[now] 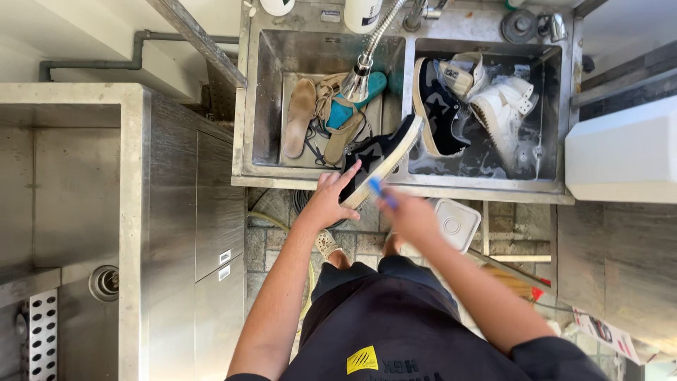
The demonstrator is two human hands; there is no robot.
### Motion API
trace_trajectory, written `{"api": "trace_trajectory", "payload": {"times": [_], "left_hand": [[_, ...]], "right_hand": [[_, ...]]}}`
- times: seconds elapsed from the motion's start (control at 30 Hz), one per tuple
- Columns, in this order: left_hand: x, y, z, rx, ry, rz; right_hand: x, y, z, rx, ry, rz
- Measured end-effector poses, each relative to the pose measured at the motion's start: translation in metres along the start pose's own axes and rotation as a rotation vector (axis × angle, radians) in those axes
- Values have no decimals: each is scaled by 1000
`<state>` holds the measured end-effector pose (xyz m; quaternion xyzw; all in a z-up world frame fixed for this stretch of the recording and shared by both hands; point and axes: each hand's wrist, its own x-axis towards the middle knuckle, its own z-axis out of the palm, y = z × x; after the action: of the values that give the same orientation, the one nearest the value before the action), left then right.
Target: The person scrubs a black sneaker with a brush in a sink, removes the insole, and uses a shoe washing machine to clean the sole and upper. The person then returns to the sink to scrub the shoe again.
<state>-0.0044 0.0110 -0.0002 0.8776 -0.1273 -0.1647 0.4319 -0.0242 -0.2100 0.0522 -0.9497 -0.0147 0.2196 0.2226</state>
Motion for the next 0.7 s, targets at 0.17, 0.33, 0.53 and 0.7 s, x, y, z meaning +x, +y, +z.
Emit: {"api": "trace_trajectory", "payload": {"times": [0.17, 0.33, 0.53, 0.7], "left_hand": [[2, 0, -2, -20, -17, 3], [7, 7, -5, -16, -39, -36], [3, 13, -7, -20, -63, -56], [6, 7, -7, -5, -57, -52]], "right_hand": [[14, 25, -25, 48, 345, -92], [-13, -4, 15, 42, 169, -219], [5, 21, -14, 75, 263, -47], [-10, -5, 3, 90, 67, -117]]}}
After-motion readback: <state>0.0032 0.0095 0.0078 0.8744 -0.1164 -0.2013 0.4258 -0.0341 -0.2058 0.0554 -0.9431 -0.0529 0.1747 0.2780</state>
